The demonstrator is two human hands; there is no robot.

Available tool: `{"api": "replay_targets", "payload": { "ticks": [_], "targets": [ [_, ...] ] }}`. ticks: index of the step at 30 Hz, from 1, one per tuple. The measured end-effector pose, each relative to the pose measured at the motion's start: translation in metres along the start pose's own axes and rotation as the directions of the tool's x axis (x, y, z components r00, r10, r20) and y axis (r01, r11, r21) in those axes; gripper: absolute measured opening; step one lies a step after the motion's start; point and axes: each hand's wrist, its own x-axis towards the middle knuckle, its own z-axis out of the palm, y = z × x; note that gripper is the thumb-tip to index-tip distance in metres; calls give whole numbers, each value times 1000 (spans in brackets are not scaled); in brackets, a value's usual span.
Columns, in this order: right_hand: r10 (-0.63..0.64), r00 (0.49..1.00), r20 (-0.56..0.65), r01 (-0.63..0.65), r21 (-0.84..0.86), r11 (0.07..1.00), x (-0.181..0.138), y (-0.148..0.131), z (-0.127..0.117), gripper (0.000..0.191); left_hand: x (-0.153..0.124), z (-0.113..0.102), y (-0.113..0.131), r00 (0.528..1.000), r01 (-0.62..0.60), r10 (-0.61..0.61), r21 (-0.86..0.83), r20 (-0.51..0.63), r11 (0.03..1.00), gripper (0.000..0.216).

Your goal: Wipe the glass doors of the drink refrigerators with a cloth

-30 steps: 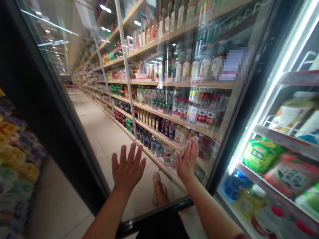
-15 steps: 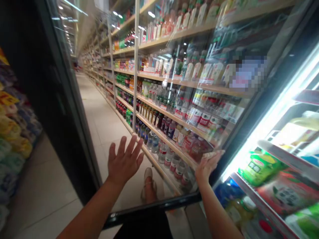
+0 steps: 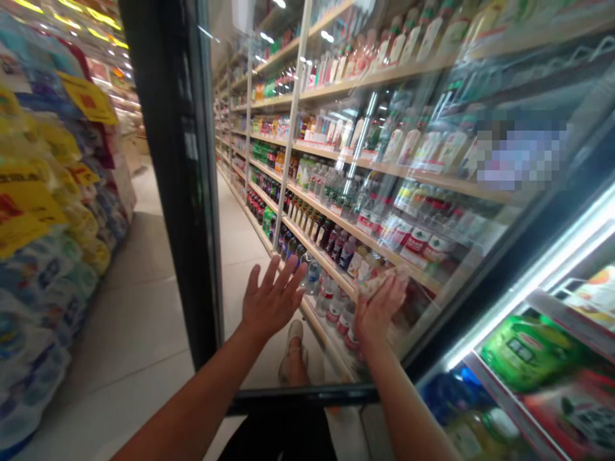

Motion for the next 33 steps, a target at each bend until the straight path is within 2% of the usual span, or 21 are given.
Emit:
{"api": "replay_targets", "payload": {
  "ticks": [2,3,6,8,9,15,17,21,22,24,27,29,31,33],
  "targets": [
    [-7,1000,-7,7,-7,1000,-2,-4,1,72,1,-1,2,1000,-1,1,-8,-14,1000,58],
    [27,999,-24,-27,-5,1000,10,-4,-1,71,1,-1,3,1000,-2,1,-12,-17,1000,59],
    [148,986,-76,-145,41,989,74,-10,-11,69,1,-2,5,1000,0,0,-8,-15,1000,62],
    [154,986,-69,-149,68,987,103,-25,-14,68,-1,-2,5,1000,4,-4,-8,-13,1000,64],
    [138,988,-62,-134,71,988,107,-35,-14,69,-1,-2,5,1000,6,-6,-9,-14,1000,64],
    [-117,993,-3,117,67,991,50,-88,5,73,-2,1,4,999,-14,14,13,-33,1000,56],
    [-140,990,-6,140,65,988,60,-99,5,73,-1,1,3,999,-19,20,30,-36,999,54],
    [-116,993,10,115,75,991,107,-110,-3,71,0,2,3,1000,-8,9,39,-29,999,55],
    [-112,994,14,110,79,991,109,-110,-4,71,0,1,3,1000,-7,8,41,-25,999,55],
    [-112,994,21,109,85,990,91,-106,-3,71,-1,0,4,1000,-9,10,52,-18,999,55],
    [-155,988,22,153,74,986,30,-89,5,74,-3,-1,6,1000,-11,11,74,-5,997,54],
    [-226,974,24,224,52,973,-1,-75,8,74,-4,-2,7,1000,-11,9,90,19,996,54],
    [-265,964,33,264,33,964,-2,-61,7,73,-4,-3,7,999,-11,7,109,43,994,53],
    [-218,975,43,217,29,976,21,-49,2,72,-3,-3,7,998,-13,6,123,56,992,53]
  ]
}}
